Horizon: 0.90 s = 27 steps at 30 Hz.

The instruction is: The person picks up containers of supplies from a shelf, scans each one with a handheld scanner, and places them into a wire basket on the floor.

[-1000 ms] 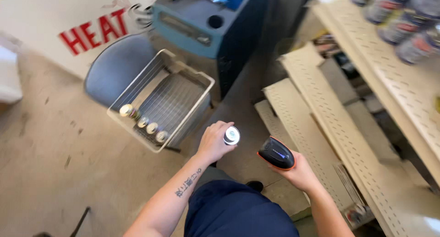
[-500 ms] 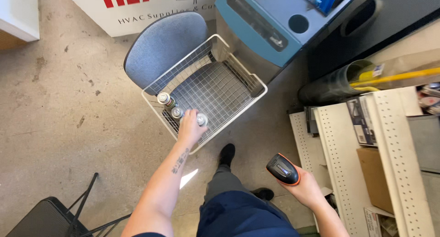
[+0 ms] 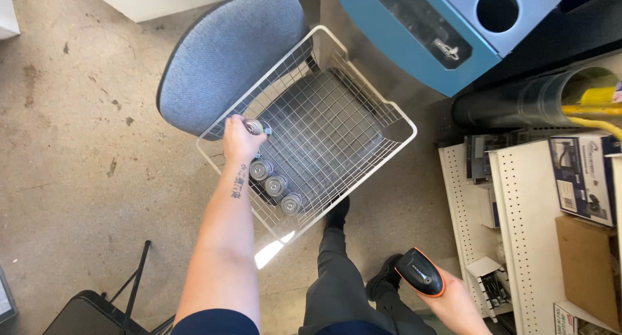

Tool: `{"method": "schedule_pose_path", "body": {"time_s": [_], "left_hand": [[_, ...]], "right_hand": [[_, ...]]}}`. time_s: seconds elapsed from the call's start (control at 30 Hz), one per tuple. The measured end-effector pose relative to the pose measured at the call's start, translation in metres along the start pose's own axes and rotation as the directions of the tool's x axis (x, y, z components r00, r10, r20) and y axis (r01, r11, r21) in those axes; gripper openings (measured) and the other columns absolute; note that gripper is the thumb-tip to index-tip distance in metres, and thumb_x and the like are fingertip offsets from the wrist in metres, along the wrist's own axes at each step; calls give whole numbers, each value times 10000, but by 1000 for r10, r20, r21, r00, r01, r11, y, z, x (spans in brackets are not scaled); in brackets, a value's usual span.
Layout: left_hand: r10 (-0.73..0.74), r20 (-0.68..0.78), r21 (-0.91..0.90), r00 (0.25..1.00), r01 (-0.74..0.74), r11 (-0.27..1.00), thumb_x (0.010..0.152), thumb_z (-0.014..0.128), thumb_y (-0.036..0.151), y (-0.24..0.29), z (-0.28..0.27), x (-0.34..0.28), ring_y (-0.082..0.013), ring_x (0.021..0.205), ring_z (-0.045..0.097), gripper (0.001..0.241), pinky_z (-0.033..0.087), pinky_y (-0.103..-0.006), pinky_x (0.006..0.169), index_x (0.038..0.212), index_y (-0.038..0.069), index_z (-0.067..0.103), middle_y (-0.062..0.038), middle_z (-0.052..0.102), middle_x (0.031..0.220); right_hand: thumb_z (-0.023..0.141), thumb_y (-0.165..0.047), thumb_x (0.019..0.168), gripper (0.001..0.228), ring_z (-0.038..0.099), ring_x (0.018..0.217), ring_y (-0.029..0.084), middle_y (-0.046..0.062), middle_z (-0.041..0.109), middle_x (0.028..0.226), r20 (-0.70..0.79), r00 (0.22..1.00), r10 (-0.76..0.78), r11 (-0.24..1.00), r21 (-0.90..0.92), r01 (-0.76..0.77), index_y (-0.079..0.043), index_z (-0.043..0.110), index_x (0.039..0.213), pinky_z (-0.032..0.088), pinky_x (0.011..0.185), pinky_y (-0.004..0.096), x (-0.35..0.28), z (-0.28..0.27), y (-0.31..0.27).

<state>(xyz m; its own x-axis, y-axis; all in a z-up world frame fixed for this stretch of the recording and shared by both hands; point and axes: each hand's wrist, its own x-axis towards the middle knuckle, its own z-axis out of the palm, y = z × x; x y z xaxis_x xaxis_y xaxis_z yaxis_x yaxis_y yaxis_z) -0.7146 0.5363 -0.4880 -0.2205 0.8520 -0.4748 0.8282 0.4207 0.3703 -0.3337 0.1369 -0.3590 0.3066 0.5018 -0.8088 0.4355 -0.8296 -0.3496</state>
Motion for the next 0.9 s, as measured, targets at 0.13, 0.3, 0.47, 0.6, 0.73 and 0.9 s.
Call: {"method": "schedule_pose_path", "body": {"time_s": [0.13,0.3,0.47,0.6,0.73,0.9], "left_hand": [[27,-55,167,998,-17,986,692,969,434,-22,17,43,-298,1171,656,742,518,-482,982,1258,122,605,-84,669,1236],[-14,18,278,1000,8,961,718,969,443,-24,31,57,-324,1142,687,748,551,-514,933,1261,91,594,-113,687,1232],[-63,48,395,997,39,918,749,947,484,-45,66,83,-332,1117,705,814,572,-499,890,1326,57,563,-124,679,1256],[-99,15,400,995,85,912,701,991,456,-53,84,96,-348,1117,715,850,580,-505,883,1326,79,554,-121,680,1254],[-90,28,395,996,71,916,708,1002,350,-59,95,103,-353,1151,695,834,563,-495,935,1347,67,547,-141,662,1268],[-71,34,450,997,48,892,714,996,288,-74,114,119,-372,1173,685,853,587,-504,925,1373,53,508,-166,636,1314]], "right_hand": [[844,-202,743,726,763,1076,7,-80,911,1143,-6,997,77,996,-36,-78,-331,711,1446,545,954,224,27,11,20],[866,-295,742,645,808,1104,63,-49,906,1122,-5,992,128,987,-101,-128,-317,744,1375,562,941,249,54,17,39],[868,-279,740,722,718,1289,18,-84,849,1304,-12,998,56,997,-51,-57,-300,700,1442,544,1011,240,63,17,39],[896,-269,738,748,665,1318,-30,-105,874,1266,-1,975,222,974,-35,-222,-359,704,1455,517,1044,212,69,19,33],[925,-296,719,760,701,1249,-40,-117,898,1219,20,977,214,974,-74,-212,-349,711,1447,538,1009,211,81,29,62],[949,-355,660,742,792,1187,23,-97,920,1107,-45,971,233,959,-154,-237,-394,752,1374,577,975,228,88,39,84]]}}
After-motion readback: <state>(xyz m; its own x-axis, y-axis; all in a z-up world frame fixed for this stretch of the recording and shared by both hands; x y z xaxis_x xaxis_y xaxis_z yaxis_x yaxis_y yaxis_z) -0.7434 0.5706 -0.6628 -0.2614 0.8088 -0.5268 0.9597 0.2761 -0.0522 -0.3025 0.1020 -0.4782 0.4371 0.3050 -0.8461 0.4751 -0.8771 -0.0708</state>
